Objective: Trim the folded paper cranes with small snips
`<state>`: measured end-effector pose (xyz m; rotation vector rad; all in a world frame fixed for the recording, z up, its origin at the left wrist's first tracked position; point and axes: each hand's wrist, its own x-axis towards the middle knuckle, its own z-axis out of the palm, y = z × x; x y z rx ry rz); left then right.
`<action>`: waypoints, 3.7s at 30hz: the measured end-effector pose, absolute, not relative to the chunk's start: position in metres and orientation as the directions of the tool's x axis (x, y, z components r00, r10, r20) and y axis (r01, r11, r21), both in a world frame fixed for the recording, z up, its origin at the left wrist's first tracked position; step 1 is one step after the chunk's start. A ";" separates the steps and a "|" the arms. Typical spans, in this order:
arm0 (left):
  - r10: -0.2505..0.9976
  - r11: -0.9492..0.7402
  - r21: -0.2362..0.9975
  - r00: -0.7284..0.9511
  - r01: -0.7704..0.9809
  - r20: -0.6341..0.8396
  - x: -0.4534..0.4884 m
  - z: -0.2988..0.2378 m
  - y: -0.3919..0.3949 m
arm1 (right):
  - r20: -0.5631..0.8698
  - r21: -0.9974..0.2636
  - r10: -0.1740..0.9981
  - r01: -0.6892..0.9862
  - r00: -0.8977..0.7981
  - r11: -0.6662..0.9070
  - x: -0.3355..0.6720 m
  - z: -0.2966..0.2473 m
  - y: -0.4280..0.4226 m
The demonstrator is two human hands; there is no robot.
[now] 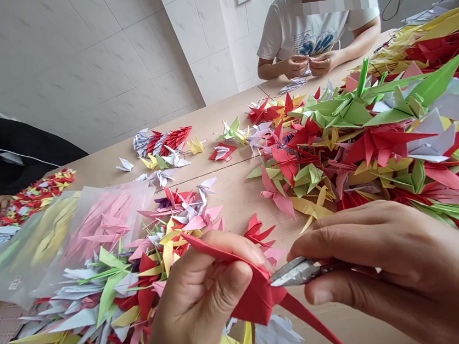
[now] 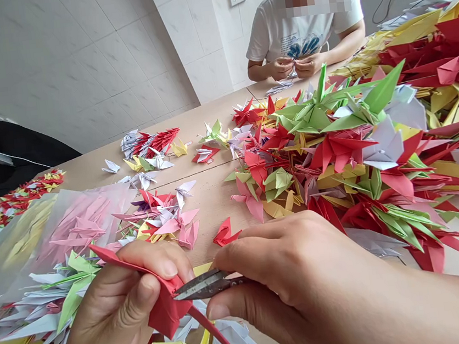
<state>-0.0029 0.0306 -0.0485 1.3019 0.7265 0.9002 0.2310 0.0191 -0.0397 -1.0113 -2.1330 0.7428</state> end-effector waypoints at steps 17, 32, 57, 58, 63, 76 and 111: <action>0.865 -0.008 0.991 0.496 -0.134 0.074 -0.002 -0.050 0.031 | 0.331 -0.700 0.814 0.455 -0.477 0.551 0.233 -0.041 0.017; 0.856 0.009 0.989 0.513 -0.151 0.071 -0.001 -0.051 0.033 | 0.374 -0.679 0.800 0.448 -0.470 0.581 0.232 -0.040 0.018; 0.918 -0.092 0.995 0.385 -0.025 0.095 0.015 -0.035 0.041 | 0.318 -0.718 0.801 0.423 -0.507 0.552 0.235 -0.042 0.019; 0.917 -0.085 0.996 0.388 -0.038 0.093 0.012 -0.038 0.039 | 0.312 -0.726 0.804 0.418 -0.507 0.546 0.235 -0.042 0.019; 0.872 0.000 0.987 0.483 -0.161 0.079 0.000 -0.048 0.030 | 0.328 -0.729 0.813 0.418 -0.482 0.542 0.233 -0.041 0.021; 0.864 0.012 0.982 0.496 -0.186 0.084 0.001 -0.049 0.031 | 0.324 -0.720 0.789 0.405 -0.522 0.564 0.234 -0.041 0.021; 0.863 -0.009 0.991 0.500 -0.137 0.077 -0.003 -0.053 0.031 | 0.415 -0.656 0.781 0.441 -0.467 0.612 0.229 -0.038 0.024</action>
